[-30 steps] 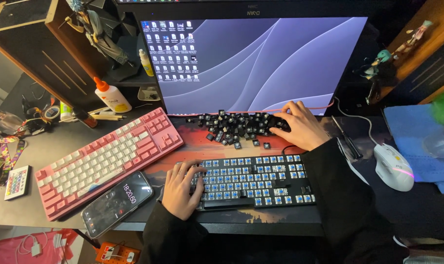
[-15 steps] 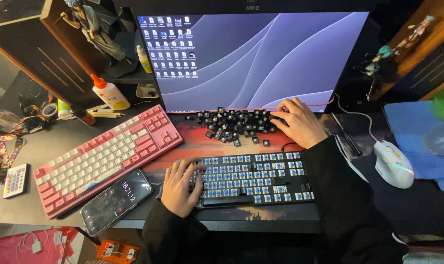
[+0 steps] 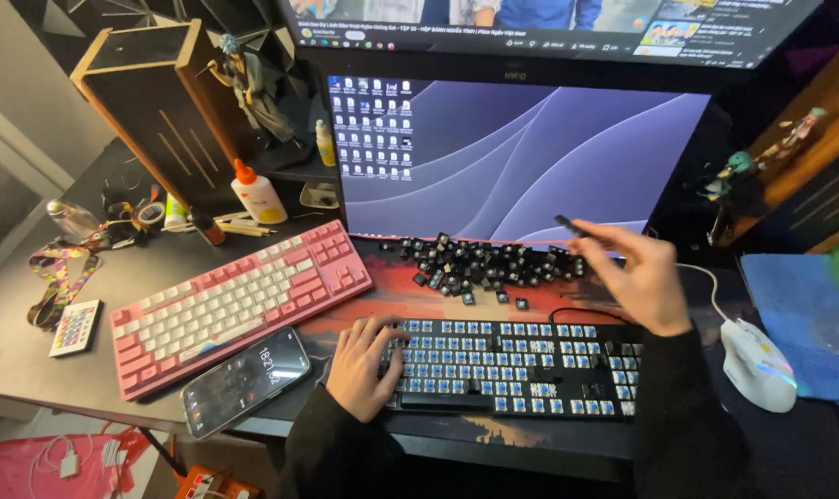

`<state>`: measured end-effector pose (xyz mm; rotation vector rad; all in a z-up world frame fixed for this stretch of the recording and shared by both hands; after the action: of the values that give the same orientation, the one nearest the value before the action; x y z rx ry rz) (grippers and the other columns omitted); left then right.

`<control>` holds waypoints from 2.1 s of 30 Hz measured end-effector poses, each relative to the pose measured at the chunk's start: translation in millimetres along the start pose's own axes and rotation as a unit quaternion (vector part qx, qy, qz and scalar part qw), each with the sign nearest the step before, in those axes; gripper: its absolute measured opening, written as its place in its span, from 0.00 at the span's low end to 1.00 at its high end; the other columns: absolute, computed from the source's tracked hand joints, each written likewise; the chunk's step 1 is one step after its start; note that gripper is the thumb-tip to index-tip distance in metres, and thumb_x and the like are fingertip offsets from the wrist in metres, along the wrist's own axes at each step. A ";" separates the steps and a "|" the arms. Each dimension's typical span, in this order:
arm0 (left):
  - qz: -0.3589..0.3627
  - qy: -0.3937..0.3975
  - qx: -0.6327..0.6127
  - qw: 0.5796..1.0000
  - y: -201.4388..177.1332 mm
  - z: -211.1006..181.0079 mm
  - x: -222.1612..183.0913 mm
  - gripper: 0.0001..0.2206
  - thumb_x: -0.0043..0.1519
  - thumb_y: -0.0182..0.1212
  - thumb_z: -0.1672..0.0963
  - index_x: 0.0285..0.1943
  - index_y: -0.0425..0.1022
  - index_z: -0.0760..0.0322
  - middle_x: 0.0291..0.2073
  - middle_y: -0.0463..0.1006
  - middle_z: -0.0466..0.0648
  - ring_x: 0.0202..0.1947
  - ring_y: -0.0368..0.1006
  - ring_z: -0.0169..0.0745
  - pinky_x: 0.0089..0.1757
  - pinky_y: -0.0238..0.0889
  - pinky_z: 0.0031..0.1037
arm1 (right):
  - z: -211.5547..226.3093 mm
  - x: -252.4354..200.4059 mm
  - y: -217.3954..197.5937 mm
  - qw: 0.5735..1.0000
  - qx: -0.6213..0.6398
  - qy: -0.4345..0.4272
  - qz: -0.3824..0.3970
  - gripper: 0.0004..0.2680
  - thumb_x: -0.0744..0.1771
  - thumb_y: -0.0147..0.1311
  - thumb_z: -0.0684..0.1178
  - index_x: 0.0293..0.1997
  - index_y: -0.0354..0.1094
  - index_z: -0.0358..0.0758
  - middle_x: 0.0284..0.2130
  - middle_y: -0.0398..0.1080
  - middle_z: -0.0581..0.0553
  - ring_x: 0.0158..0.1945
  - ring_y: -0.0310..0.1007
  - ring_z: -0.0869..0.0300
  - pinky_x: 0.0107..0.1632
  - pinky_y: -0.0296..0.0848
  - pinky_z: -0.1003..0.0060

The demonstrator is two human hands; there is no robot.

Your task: The person is installing black keycaps onto a mechanical keyboard with blue switches.

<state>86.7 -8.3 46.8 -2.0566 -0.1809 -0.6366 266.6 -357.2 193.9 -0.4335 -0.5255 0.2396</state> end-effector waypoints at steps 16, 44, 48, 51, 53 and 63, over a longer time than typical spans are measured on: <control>-0.002 -0.003 0.002 1.000 -2.6 -2.4 1.7 0.09 0.76 0.60 0.55 0.62 0.82 0.53 0.64 0.83 0.45 0.62 0.76 0.53 0.56 0.64 0.46 | -75.2 -114.4 -22.5 0.936 0.284 0.207 -0.022 0.11 0.79 0.48 0.39 0.65 0.73 0.20 0.56 0.83 0.17 0.56 0.89 0.31 0.62 0.89 0.38; 0.019 -0.016 0.010 1.000 -1.5 -1.6 2.9 0.09 0.78 0.58 0.54 0.62 0.82 0.52 0.64 0.83 0.45 0.63 0.76 0.53 0.57 0.63 0.45 | -68.6 -196.6 0.5 0.988 -0.141 0.056 0.033 0.10 0.69 0.70 0.44 0.58 0.85 0.40 0.47 0.90 0.50 0.53 0.93 0.61 0.67 0.90 0.62; 0.009 -0.013 0.018 1.000 -1.3 -2.0 3.6 0.08 0.78 0.59 0.55 0.60 0.83 0.52 0.64 0.83 0.45 0.62 0.76 0.54 0.56 0.63 0.45 | -54.1 -195.8 6.4 0.987 -0.145 -0.017 0.064 0.07 0.70 0.70 0.45 0.52 0.83 0.41 0.53 0.88 0.48 0.61 0.91 0.55 0.72 0.86 0.53; 0.013 -0.012 0.018 1.000 -1.1 -1.8 4.0 0.08 0.78 0.58 0.54 0.61 0.82 0.52 0.65 0.83 0.45 0.63 0.76 0.53 0.56 0.63 0.46 | -48.9 -196.3 13.7 0.983 -0.154 -0.037 0.096 0.07 0.69 0.71 0.47 0.51 0.83 0.43 0.53 0.88 0.48 0.62 0.90 0.55 0.71 0.86 0.54; 0.015 -0.013 0.020 1.000 0.7 0.1 4.0 0.08 0.78 0.58 0.54 0.61 0.82 0.52 0.66 0.83 0.45 0.63 0.75 0.54 0.56 0.63 0.46 | -48.7 -197.0 16.7 0.981 -0.155 -0.041 0.106 0.04 0.70 0.69 0.47 0.48 0.82 0.44 0.53 0.88 0.48 0.62 0.89 0.55 0.71 0.85 0.53; 0.011 -0.014 0.022 1.000 2.3 0.9 2.9 0.08 0.77 0.59 0.54 0.60 0.82 0.52 0.65 0.83 0.46 0.63 0.76 0.54 0.56 0.63 0.46 | -36.7 -199.4 37.7 0.956 -0.239 -0.080 0.148 0.14 0.71 0.68 0.53 0.66 0.85 0.48 0.58 0.82 0.50 0.64 0.82 0.55 0.70 0.82 0.48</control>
<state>90.3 -9.1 46.2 -2.0227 -0.1861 -0.5866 114.4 -401.8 62.1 -0.9734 -0.6786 0.4417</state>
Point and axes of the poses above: each hand's wrist, its own x-axis towards the middle knuckle, its own y-axis out of the palm, z = x × y, the point moved 10 cm from there along x, towards the middle knuckle
